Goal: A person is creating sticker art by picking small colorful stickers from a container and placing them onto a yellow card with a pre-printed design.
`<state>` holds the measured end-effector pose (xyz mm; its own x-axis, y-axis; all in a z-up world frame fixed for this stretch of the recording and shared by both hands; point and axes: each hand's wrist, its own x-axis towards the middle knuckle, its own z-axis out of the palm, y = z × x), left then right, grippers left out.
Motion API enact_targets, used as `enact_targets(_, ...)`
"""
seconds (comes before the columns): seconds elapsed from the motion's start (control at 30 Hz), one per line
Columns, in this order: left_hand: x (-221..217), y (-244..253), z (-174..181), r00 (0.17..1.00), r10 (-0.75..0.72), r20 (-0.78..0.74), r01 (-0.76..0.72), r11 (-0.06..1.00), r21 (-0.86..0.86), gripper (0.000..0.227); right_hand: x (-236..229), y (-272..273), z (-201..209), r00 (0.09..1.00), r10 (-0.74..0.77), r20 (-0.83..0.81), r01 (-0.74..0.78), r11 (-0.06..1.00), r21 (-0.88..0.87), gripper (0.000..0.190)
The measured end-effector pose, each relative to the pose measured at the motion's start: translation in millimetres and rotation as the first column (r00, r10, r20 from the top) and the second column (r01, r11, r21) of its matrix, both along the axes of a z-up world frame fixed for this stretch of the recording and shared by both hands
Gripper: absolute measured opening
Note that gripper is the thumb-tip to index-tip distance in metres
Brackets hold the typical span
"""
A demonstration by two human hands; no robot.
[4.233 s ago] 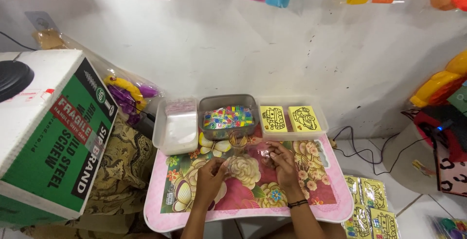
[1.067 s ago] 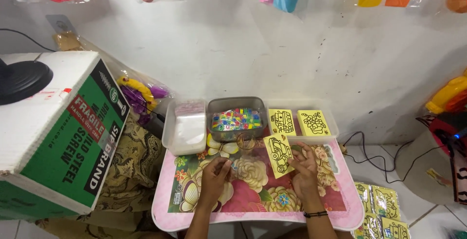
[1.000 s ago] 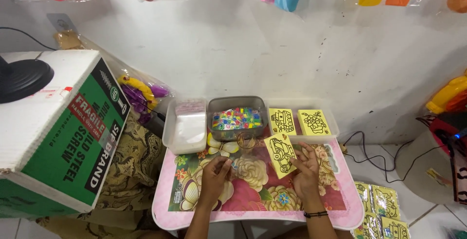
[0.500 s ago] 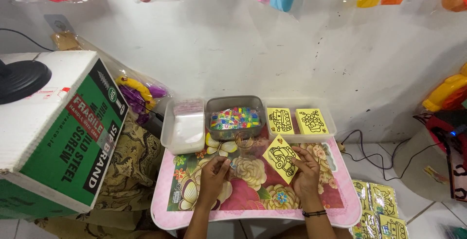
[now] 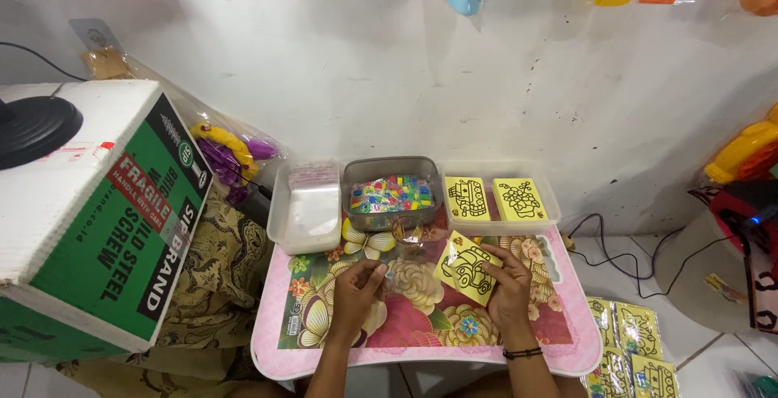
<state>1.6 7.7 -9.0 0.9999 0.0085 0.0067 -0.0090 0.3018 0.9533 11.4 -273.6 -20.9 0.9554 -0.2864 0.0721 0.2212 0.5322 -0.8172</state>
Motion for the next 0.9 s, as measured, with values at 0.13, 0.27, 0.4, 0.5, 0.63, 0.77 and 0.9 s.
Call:
enact_targets(0.13,-4,-1,9,1.000,0.002,0.016,-0.002,1.000,0.027,0.015,-2,2,4,0.999,-0.002,0.048,0.004,0.999,-0.036,0.038)
enact_targets(0.27,-2,-1,5,0.999,0.010,0.031,-0.012,0.999,0.038,0.016,-1,3,6,0.999,-0.047,0.011,0.047,0.998,-0.052,0.048)
enact_targets(0.4,-2,0,5,1.000,0.017,0.020,-0.018,0.997,0.070,0.015,-6,7,19,0.999,-0.043,0.027,0.044,0.998,-0.036,0.051)
enact_targets(0.5,-3,-1,7,0.999,0.031,0.006,-0.032,0.993,0.111,0.014,-2,5,12,1.000,-0.012,0.009,0.013,0.997,-0.077,0.051)
enact_targets(0.63,-4,0,8,0.999,-0.004,0.041,0.002,0.999,0.049,0.014,-1,4,7,1.000,-0.004,0.029,0.007,0.995,-0.098,0.044)
enact_targets(0.77,-3,0,5,0.998,-0.017,0.063,0.014,0.999,0.045,0.014,-3,3,5,0.999,0.033,0.040,-0.029,0.995,-0.093,0.036)
enact_targets(0.9,-3,0,5,0.998,-0.019,0.054,0.016,0.998,0.062,0.020,-2,3,4,0.998,0.045,0.047,-0.038,0.990,-0.138,0.028)
